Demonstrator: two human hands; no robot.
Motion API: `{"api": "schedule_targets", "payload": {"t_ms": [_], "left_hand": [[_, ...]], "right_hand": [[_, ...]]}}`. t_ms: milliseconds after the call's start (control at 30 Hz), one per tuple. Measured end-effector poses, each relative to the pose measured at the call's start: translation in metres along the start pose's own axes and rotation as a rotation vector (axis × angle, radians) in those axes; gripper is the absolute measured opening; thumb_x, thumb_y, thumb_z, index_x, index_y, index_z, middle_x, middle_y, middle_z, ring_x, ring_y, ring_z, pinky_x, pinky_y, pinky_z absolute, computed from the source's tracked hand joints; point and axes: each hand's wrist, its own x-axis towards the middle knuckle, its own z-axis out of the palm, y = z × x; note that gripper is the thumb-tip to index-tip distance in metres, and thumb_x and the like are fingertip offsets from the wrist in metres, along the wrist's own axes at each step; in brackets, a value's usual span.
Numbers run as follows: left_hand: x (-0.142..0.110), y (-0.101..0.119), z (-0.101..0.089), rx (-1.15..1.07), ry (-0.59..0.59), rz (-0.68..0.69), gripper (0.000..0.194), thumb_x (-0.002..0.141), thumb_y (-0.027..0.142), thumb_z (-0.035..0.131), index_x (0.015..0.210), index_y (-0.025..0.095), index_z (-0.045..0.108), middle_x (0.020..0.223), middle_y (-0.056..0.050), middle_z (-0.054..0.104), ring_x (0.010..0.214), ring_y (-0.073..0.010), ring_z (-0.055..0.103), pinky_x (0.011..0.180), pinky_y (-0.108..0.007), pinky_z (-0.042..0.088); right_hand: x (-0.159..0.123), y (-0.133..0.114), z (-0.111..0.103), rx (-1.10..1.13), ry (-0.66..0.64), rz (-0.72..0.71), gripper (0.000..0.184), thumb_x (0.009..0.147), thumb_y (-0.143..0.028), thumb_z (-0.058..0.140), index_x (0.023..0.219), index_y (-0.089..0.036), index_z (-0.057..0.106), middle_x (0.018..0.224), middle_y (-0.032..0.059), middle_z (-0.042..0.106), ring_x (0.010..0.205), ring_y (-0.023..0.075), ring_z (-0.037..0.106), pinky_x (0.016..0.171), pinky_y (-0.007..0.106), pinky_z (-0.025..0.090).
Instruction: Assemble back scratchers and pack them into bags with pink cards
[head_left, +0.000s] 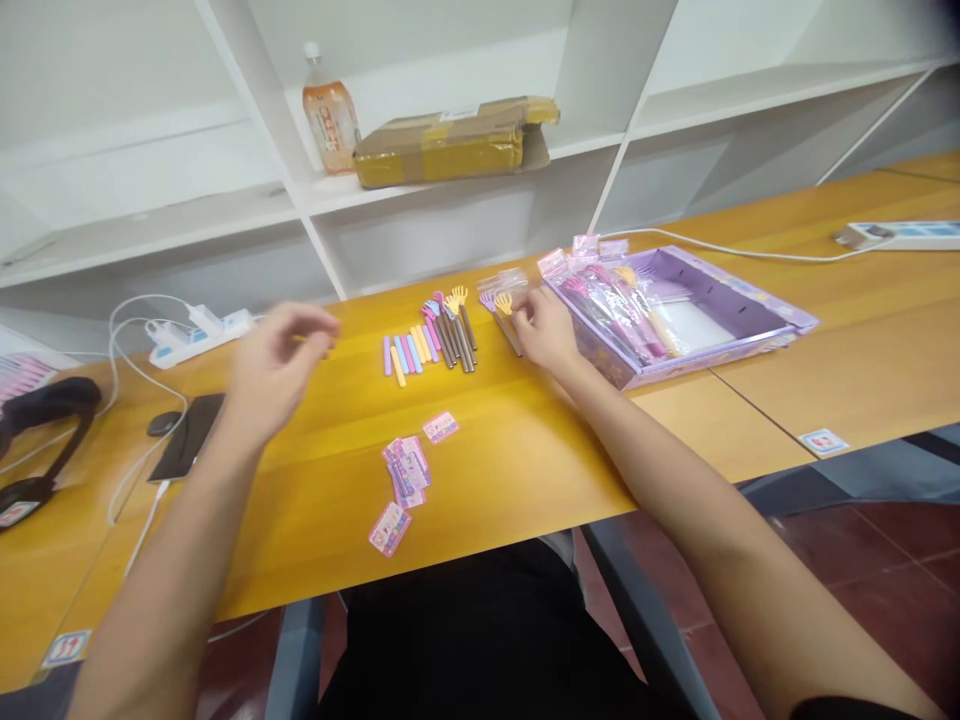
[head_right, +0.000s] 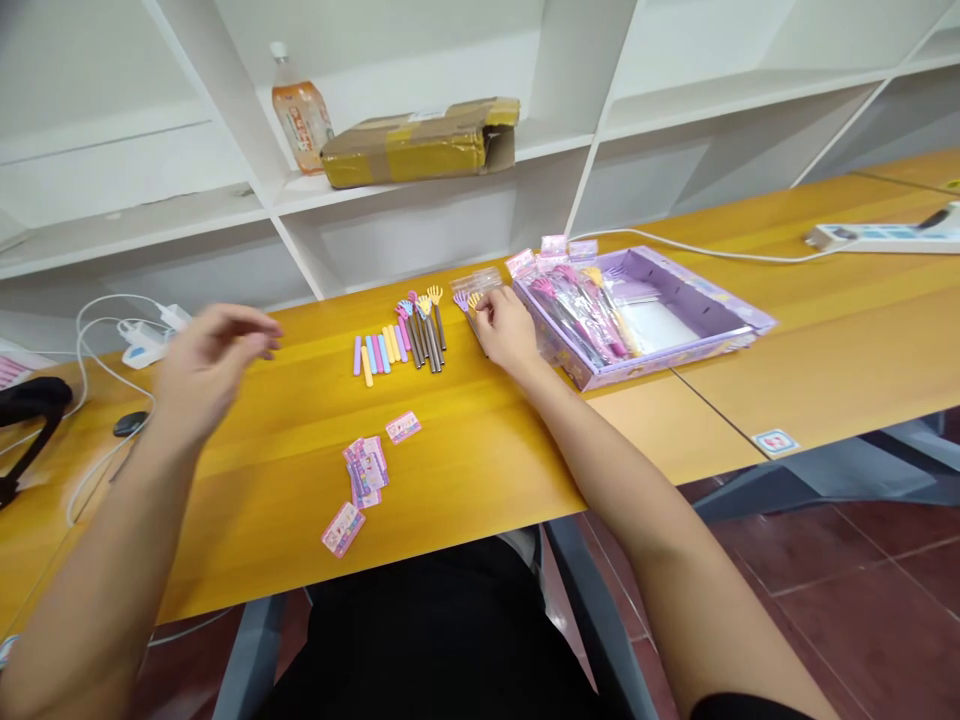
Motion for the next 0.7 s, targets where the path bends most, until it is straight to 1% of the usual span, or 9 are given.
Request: {"api": "schedule_targets", "payload": {"t_ms": [100, 200, 233, 300, 400, 500, 567, 633, 700], "left_hand": [[0.019, -0.043, 0.050, 0.096, -0.105, -0.034, 0.021, 0.097, 0.029, 0.057, 0.110, 0.018, 0.071, 0.114, -0.009, 0.068, 0.094, -0.0201, 0.067, 0.092, -0.038, 0.056], [0.033, -0.086, 0.098, 0.168, -0.164, -0.131, 0.031, 0.095, 0.038, 0.062, 0.115, 0.015, 0.068, 0.116, -0.013, 0.067, 0.097, -0.0226, 0.067, 0.096, -0.040, 0.054], [0.036, -0.095, 0.110, 0.165, -0.177, -0.175, 0.035, 0.094, 0.041, 0.064, 0.116, 0.014, 0.066, 0.115, -0.013, 0.068, 0.098, -0.0233, 0.067, 0.095, -0.039, 0.053], [0.037, -0.105, 0.124, 0.139, -0.217, -0.251, 0.038, 0.091, 0.043, 0.068, 0.117, 0.015, 0.065, 0.108, -0.011, 0.073, 0.096, -0.0234, 0.068, 0.092, -0.037, 0.053], [0.034, -0.105, 0.127, 0.140, -0.295, -0.301, 0.032, 0.087, 0.035, 0.070, 0.113, 0.018, 0.068, 0.099, -0.006, 0.077, 0.092, -0.0216, 0.071, 0.088, -0.032, 0.051], [0.029, -0.099, 0.116, 0.175, -0.354, -0.319, 0.028, 0.077, 0.027, 0.074, 0.103, 0.018, 0.073, 0.094, -0.005, 0.078, 0.086, -0.0221, 0.071, 0.080, -0.031, 0.050], [0.024, -0.097, 0.106, 0.186, -0.382, -0.328, 0.024, 0.073, 0.026, 0.075, 0.096, 0.018, 0.075, 0.090, -0.004, 0.077, 0.081, -0.0228, 0.069, 0.075, -0.031, 0.048], [0.016, -0.094, 0.097, 0.202, -0.395, -0.325, 0.019, 0.074, 0.028, 0.074, 0.090, 0.019, 0.076, 0.086, -0.004, 0.076, 0.078, -0.0228, 0.068, 0.071, -0.032, 0.047], [0.004, -0.090, 0.089, 0.202, -0.383, -0.302, 0.016, 0.077, 0.031, 0.072, 0.088, 0.020, 0.076, 0.085, -0.004, 0.075, 0.078, -0.0225, 0.068, 0.071, -0.032, 0.047]], "right_hand": [[-0.001, 0.002, -0.006, -0.215, -0.092, 0.020, 0.018, 0.096, -0.023, 0.049, 0.099, -0.018, 0.066, 0.108, 0.0149, 0.067, 0.098, 0.0286, 0.062, 0.083, 0.038, 0.047], [-0.005, 0.001, -0.005, -0.424, -0.273, -0.004, 0.029, 0.103, -0.034, 0.047, 0.108, -0.014, 0.068, 0.115, 0.0180, 0.067, 0.107, 0.0307, 0.062, 0.085, 0.037, 0.048], [-0.006, 0.000, -0.003, -0.475, -0.335, -0.014, 0.032, 0.104, -0.037, 0.048, 0.111, -0.014, 0.068, 0.116, 0.0187, 0.067, 0.109, 0.0315, 0.062, 0.086, 0.037, 0.048], [-0.008, -0.003, 0.001, -0.551, -0.428, -0.018, 0.036, 0.103, -0.041, 0.052, 0.117, -0.012, 0.069, 0.120, 0.0202, 0.067, 0.115, 0.0330, 0.062, 0.090, 0.038, 0.049], [-0.009, -0.006, 0.008, -0.612, -0.481, 0.023, 0.037, 0.101, -0.038, 0.056, 0.122, -0.010, 0.069, 0.124, 0.0229, 0.068, 0.118, 0.0344, 0.063, 0.094, 0.039, 0.050], [-0.008, -0.009, 0.011, -0.627, -0.487, 0.091, 0.039, 0.102, -0.038, 0.055, 0.124, -0.009, 0.070, 0.122, 0.0240, 0.071, 0.114, 0.0346, 0.068, 0.093, 0.040, 0.052], [-0.007, -0.011, 0.010, -0.616, -0.502, 0.158, 0.039, 0.101, -0.038, 0.056, 0.122, -0.009, 0.071, 0.116, 0.0242, 0.074, 0.107, 0.0339, 0.072, 0.090, 0.039, 0.053], [-0.005, -0.012, 0.009, -0.569, -0.502, 0.233, 0.036, 0.098, -0.039, 0.061, 0.115, -0.010, 0.075, 0.108, 0.0235, 0.076, 0.099, 0.0327, 0.074, 0.087, 0.038, 0.053], [-0.003, -0.012, 0.009, -0.447, -0.459, 0.283, 0.029, 0.094, -0.038, 0.067, 0.100, -0.011, 0.077, 0.097, 0.0200, 0.077, 0.092, 0.0303, 0.074, 0.084, 0.036, 0.052]]}}
